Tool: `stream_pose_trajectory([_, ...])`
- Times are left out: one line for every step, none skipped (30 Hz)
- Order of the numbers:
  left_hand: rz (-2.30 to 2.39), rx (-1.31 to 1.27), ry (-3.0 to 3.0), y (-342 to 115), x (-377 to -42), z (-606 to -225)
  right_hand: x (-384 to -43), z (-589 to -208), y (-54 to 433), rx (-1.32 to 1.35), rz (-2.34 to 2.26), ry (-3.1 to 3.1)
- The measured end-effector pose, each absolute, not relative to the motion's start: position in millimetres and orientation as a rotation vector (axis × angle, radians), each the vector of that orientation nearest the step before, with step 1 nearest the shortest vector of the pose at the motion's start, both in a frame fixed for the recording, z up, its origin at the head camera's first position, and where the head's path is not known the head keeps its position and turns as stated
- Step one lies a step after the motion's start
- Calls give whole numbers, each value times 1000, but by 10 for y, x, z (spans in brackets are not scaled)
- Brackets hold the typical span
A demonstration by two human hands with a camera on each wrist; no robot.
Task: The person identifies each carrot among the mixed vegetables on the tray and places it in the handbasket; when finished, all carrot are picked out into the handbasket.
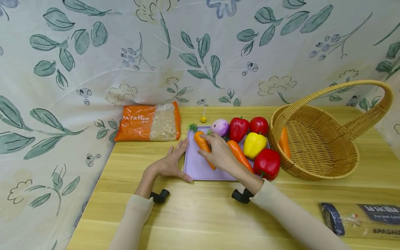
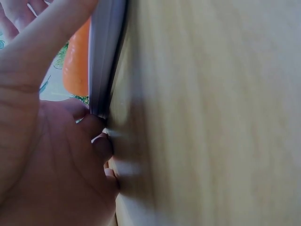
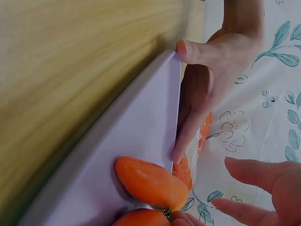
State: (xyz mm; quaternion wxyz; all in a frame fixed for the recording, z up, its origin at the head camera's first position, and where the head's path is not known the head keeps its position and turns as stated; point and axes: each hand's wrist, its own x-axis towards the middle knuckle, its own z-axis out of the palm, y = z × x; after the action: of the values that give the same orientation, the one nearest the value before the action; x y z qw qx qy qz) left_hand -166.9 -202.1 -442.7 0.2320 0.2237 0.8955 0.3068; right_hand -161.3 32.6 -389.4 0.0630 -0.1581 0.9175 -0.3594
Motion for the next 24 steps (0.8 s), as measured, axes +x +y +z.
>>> stream_pose_trajectory([840, 611, 2460, -2020, -1669, -4430, -1616, -3901, 323, -477, -1078, 2777])
stream_pose_trajectory([839, 611, 2460, -2019, -1669, -4434, -1618, -3906, 319, -476, -1079, 2775])
stream_pose_trajectory([839, 611, 2459, -2018, -1671, -4438, -1621, -3912, 316, -476, -1079, 2774])
stream_pose_trajectory([840, 611, 2460, -2018, -1673, -4444, -1625, -3917, 312, -475, -1078, 2777])
stream_pose_trajectory([840, 612, 2461, -2018, -1676, -4449, -1631, -3923, 307, -473, -1074, 2780])
stream_pose_trajectory([841, 611, 2462, -2019, -1677, -4452, -1637, -3927, 302, -471, -1070, 2782])
stream_pose_trajectory([842, 609, 2461, -2019, -1677, -4454, -1642, -3931, 296, -468, -1068, 2781])
stream_pose_trajectory([843, 608, 2461, -2020, -1678, -4457, -1644, -3933, 290, -466, -1065, 2780])
stream_pose_trajectory([843, 609, 2461, -2021, -1678, -4458, -1648, -3937, 282, -460, -1060, 2781])
stream_pose_trajectory([843, 609, 2462, -2021, -1679, -4459, -1651, -3940, 273, -452, -1057, 2781])
stream_pose_trajectory([843, 611, 2461, -2021, -1678, -4459, -1651, -3942, 265, -444, -1053, 2780])
stream_pose_trajectory([844, 614, 2463, -2022, -1676, -4460, -1649, -3943, 257, -438, -1050, 2780])
stream_pose_trajectory([844, 616, 2462, -2022, -1677, -4460, -1646, -3943, 249, -432, -1049, 2780])
stream_pose_trajectory([844, 617, 2462, -2021, -1676, -4459, -1641, -3946, 241, -425, -1044, 2786])
stream_pose_trajectory([844, 618, 2461, -2021, -1676, -4458, -1636, -3950, 229, -417, -1039, 2788])
stream_pose_trajectory([844, 618, 2460, -2021, -1676, -4457, -1630, -3956, 219, -412, -1029, 2796])
stream_pose_trajectory([844, 618, 2459, -2022, -1675, -4456, -1622, -3962, 208, -411, -1012, 2806])
stream_pose_trajectory([846, 622, 2461, -2023, -1674, -4453, -1614, -3974, 196, -413, -995, 2820])
stream_pose_trajectory([846, 618, 2461, -2023, -1675, -4450, -1605, -3987, 182, -414, -977, 2835])
stream_pose_trajectory([848, 620, 2464, -2024, -1673, -4446, -1597, -4001, 168, -415, -963, 2850])
stream_pose_trajectory([849, 621, 2466, -2025, -1671, -4442, -1588, -4016, 153, -422, -952, 2866])
stream_pose_trajectory([852, 623, 2468, -2026, -1669, -4439, -1583, -4036, 139, -424, -942, 2884])
stream_pose_trajectory([855, 625, 2469, -2026, -1666, -4436, -1576, -4054, 125, -429, -941, 2899])
stream_pose_trajectory([856, 627, 2472, -2026, -1664, -4434, -1572, -4073, 111, -429, -949, 2912])
